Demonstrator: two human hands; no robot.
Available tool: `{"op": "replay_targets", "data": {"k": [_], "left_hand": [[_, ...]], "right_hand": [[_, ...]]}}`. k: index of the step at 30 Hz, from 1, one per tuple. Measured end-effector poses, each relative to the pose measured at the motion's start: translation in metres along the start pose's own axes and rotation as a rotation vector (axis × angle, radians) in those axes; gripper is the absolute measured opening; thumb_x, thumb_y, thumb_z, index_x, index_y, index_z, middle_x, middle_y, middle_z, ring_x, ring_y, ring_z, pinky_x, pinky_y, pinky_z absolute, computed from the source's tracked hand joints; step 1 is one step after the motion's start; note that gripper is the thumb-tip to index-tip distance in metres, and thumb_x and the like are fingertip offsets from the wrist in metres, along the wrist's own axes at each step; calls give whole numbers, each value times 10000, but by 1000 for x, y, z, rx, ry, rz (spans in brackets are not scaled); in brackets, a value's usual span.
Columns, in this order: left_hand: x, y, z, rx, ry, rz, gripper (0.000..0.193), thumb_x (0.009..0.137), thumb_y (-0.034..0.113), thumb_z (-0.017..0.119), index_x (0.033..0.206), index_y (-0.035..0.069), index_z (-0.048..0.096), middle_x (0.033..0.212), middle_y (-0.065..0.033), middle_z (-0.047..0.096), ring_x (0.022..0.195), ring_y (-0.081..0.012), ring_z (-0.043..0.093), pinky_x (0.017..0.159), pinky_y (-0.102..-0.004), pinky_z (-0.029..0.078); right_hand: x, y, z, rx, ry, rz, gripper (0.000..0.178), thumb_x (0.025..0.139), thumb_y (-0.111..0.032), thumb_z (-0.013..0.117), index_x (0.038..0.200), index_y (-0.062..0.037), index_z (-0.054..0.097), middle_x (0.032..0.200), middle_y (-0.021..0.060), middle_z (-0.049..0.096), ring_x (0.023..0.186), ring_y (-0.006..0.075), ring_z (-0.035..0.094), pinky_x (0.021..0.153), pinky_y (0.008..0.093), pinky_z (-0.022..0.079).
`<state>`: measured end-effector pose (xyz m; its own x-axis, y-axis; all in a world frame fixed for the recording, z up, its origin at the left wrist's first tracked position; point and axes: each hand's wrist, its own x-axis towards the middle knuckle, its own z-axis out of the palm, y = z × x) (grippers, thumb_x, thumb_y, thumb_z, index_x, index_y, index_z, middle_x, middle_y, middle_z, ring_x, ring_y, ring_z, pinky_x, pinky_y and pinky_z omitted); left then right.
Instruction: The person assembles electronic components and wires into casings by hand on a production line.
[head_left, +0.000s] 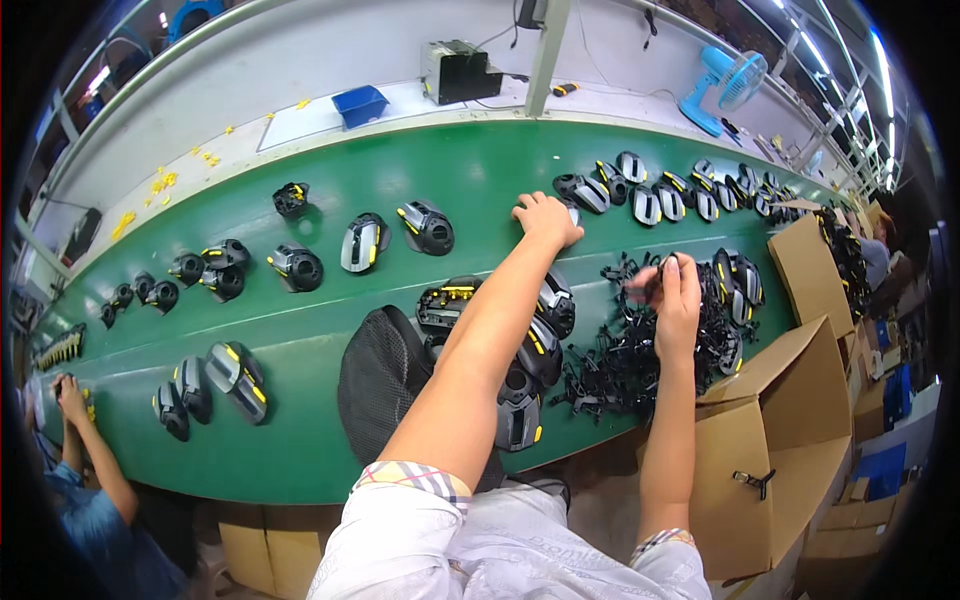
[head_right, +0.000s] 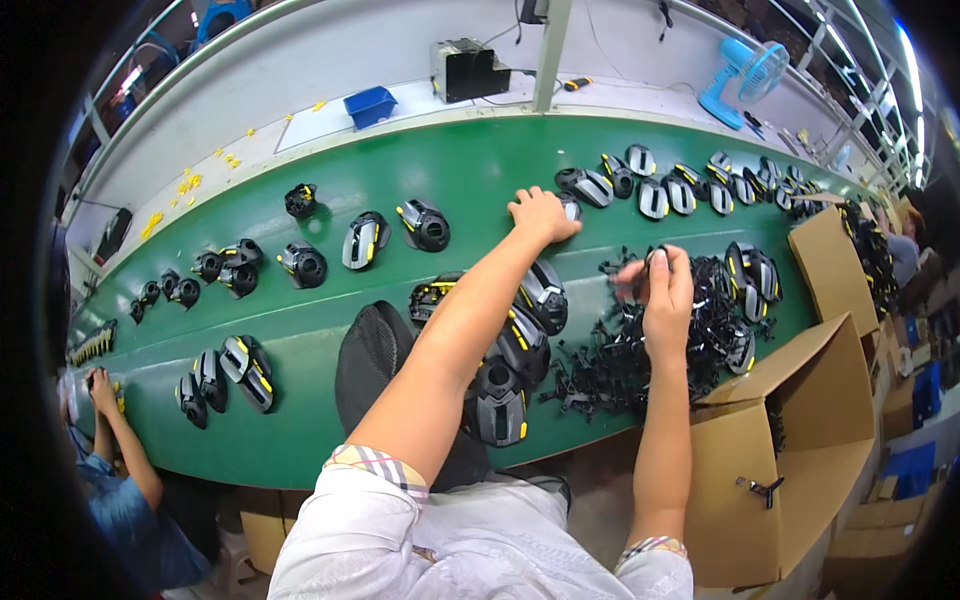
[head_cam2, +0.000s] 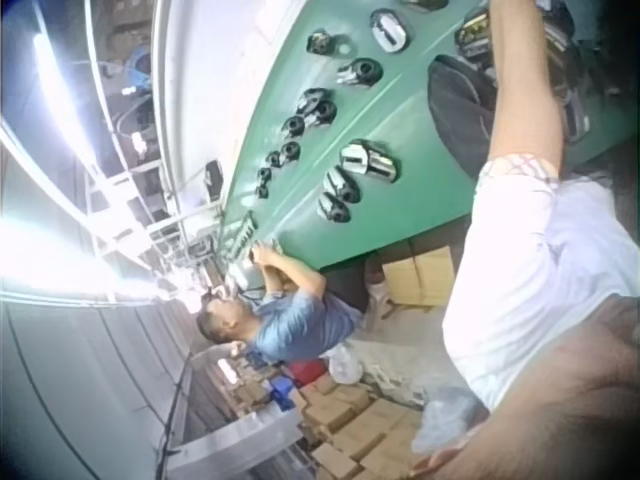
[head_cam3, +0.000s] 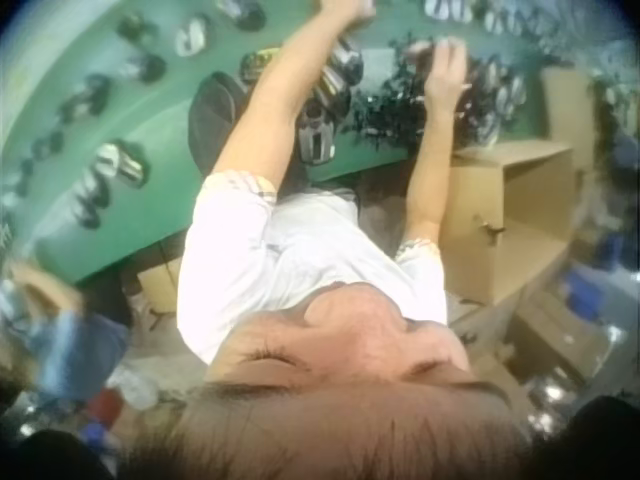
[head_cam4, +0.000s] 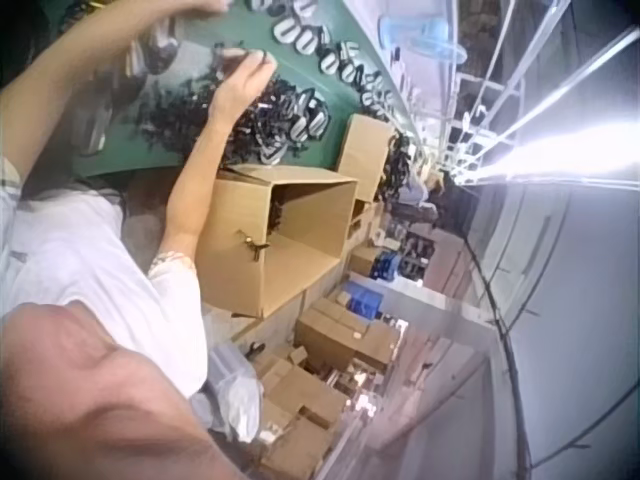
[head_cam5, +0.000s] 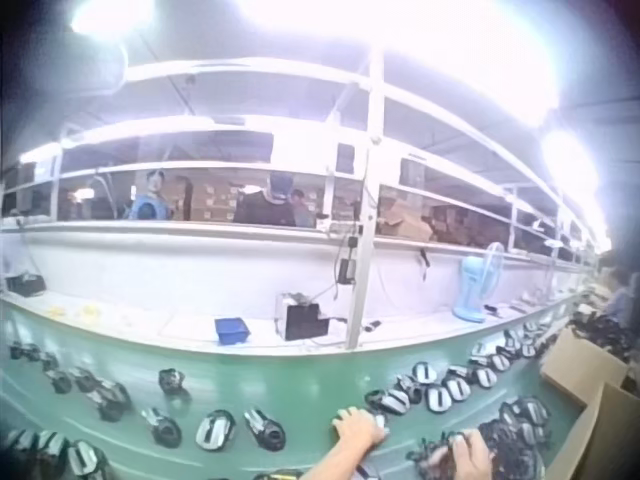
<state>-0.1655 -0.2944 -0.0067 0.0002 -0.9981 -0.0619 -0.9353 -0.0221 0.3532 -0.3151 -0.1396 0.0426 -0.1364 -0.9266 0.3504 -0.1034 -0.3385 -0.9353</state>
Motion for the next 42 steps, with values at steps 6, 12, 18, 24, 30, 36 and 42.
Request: {"op": "replay_targets", "data": {"k": [6,12,18,24,30,36,42], "left_hand": [[-41,-64,-43,-618,26,629,735,621,196,796,1248,65,435,1020,-157,571,765,-195,611,609,-306,529],[-197,-149,-96,-1252,-135,290,824,586,37,813,1306,92,416,970,-61,554,767,-120,585,560,-232,503],[-246,-175,-74,-1536,184,87,601,696,28,751,1193,-3,415,971,-96,620,907,-144,604,804,-284,499],[-252,-176,-70,-1870,117,71,466,836,72,624,1238,5,396,1097,-107,554,973,-183,582,803,-329,536],[-254,-182,-53,-1748,-69,101,498,805,32,644,1236,-36,405,1133,-134,547,1042,-193,553,847,-331,503],[-254,-176,-56,-1650,-94,172,558,787,13,651,1273,-55,385,1157,-123,544,1079,-185,531,954,-331,417],[-257,-171,-47,-1549,-51,203,534,803,36,649,1262,-60,392,1158,-111,532,1076,-175,527,949,-323,420]], "right_hand": [[-16,-20,25,156,-89,89,220,918,-159,515,1028,18,584,660,20,528,622,111,565,522,217,445],[-35,-29,72,322,-599,130,228,882,-64,519,1079,49,538,876,64,558,771,113,545,617,239,475],[-61,-30,122,342,-707,-92,222,782,49,618,1001,48,584,902,85,566,831,144,586,740,250,461],[-69,-14,144,492,-584,122,356,800,25,622,1134,33,497,857,67,595,816,105,580,702,224,465],[-69,-18,150,322,-573,167,430,781,37,642,1179,41,479,907,69,613,820,103,570,764,225,449],[-69,-16,143,168,-546,155,431,726,43,691,1132,47,547,876,42,565,810,84,542,707,202,450],[-67,-16,142,-15,-556,-60,405,663,24,729,1047,16,605,906,24,463,741,79,461,654,208,439]]}}
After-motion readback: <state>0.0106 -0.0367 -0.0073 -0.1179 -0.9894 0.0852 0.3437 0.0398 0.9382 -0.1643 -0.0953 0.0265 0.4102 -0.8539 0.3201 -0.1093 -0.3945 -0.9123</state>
